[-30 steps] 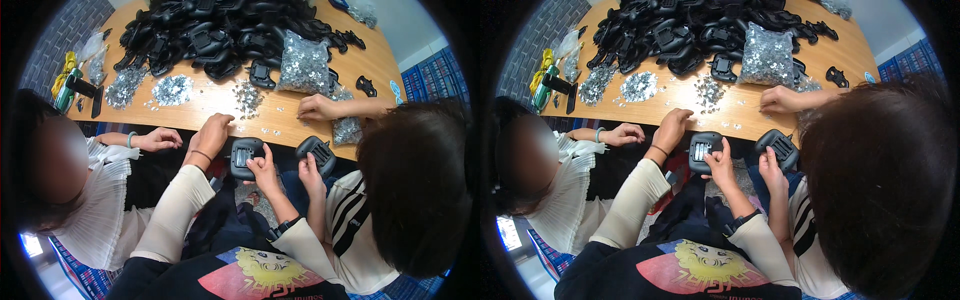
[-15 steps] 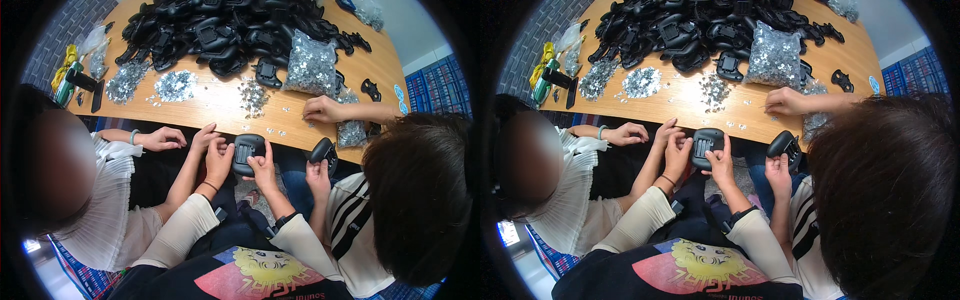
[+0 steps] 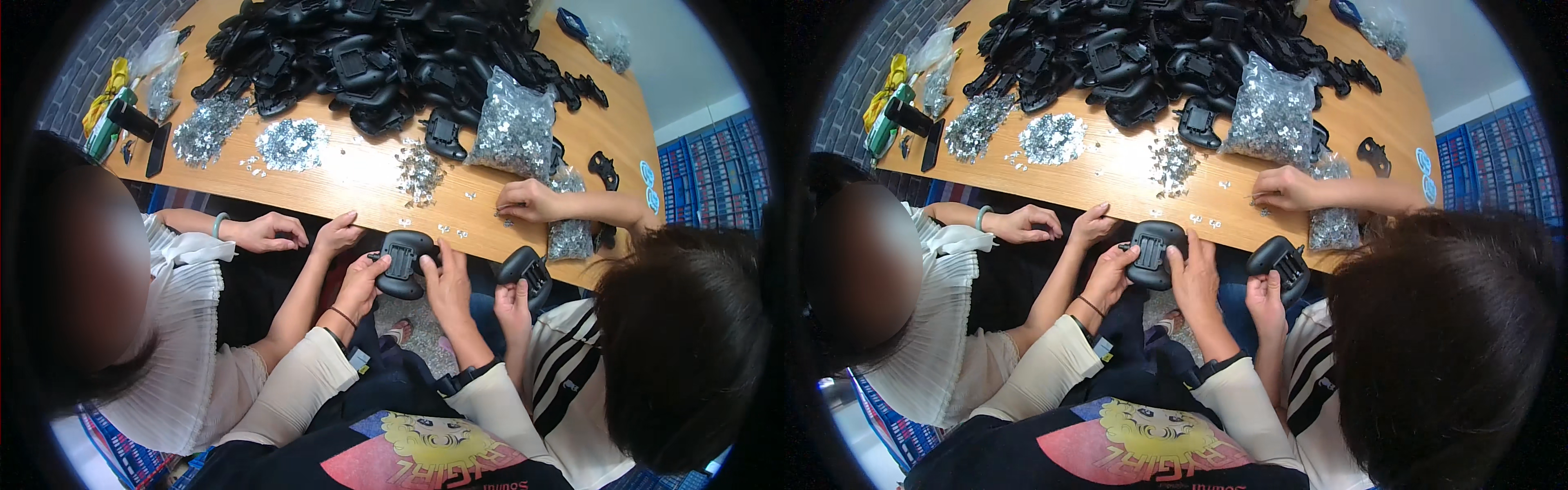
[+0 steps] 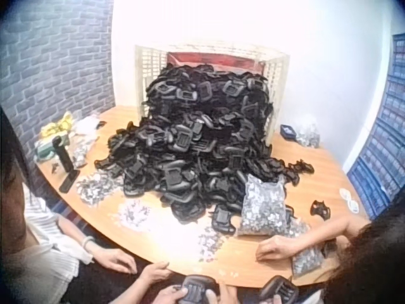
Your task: The person assembles black game controllers by inserting small metal components into the battery compartment using a screwdriver. They work at a table with a large pile of controller shells and bags of parts, handling one unit at a time while two other people work alongside them.
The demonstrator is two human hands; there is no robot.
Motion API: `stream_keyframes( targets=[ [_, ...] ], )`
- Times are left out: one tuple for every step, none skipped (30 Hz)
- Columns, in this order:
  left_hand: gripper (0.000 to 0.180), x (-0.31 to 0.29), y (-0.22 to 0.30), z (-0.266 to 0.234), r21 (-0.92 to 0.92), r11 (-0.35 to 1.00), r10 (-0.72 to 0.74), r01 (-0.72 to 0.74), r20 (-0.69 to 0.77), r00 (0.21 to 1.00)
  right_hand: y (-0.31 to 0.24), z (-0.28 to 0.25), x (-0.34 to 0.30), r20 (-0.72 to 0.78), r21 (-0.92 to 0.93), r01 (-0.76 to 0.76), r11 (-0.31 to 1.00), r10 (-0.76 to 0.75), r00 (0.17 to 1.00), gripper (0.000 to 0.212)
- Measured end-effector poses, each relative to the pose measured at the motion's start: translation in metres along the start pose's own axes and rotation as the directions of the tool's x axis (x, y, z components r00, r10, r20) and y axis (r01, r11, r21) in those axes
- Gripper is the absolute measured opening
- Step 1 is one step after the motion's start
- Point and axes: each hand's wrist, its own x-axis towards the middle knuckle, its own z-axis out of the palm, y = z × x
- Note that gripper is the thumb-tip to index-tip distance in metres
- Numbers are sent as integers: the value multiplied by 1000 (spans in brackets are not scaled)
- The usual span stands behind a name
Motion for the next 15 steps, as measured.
stream_keyframes(
  targets=[
    [14,0,0,0,-1,1000,3,-3,-13,1000,-9,-8,11,-43,-154,58,986,-65,997,28],
    [13,-1,-1,1,0,1000,4,-4,-23,1000,-10,-10,25,-46,-149,112,982,-120,992,21],
    [12,-1,-1,2,0,1000,5,-5,-33,999,-12,-10,41,-48,-144,166,975,-175,983,15],
    [12,0,-2,4,3,1000,6,-6,-39,999,-13,-8,55,-50,-179,221,959,-233,971,13],
    [11,-2,-1,5,6,1000,9,-9,-50,999,-13,-2,69,-46,-210,276,938,-291,956,11],
    [11,-2,-2,6,8,1000,12,-12,-62,998,-12,4,79,-39,-240,329,913,-348,937,9],
    [11,-3,-2,6,14,1000,16,-16,-68,998,-12,9,88,-17,-250,363,898,-379,925,9],
    [10,-2,-2,6,20,1000,21,-19,-75,997,-12,14,94,6,-260,396,881,-409,913,9],
    [10,-1,-3,5,27,999,25,-23,-81,996,-12,19,100,29,-269,429,863,-437,899,9],
    [9,-1,-4,4,18,999,31,-29,-86,996,-13,22,103,66,-295,442,847,-443,894,8],
    [9,-1,-5,4,5,999,32,-32,-85,996,-14,25,105,103,-321,456,830,-448,888,8],
    [9,0,-5,4,-9,999,34,-34,-84,996,-15,28,108,140,-346,469,812,-450,882,8],
    [9,0,-5,4,-22,999,36,-38,-85,996,-15,31,110,161,-368,473,801,-446,881,7],
    [9,0,-5,4,-15,999,32,-33,-84,996,-14,33,112,182,-391,476,788,-440,879,7],
    [10,-1,-4,4,-8,1000,26,-27,-82,996,-13,35,115,203,-413,478,775,-434,878,7]
  ],
)
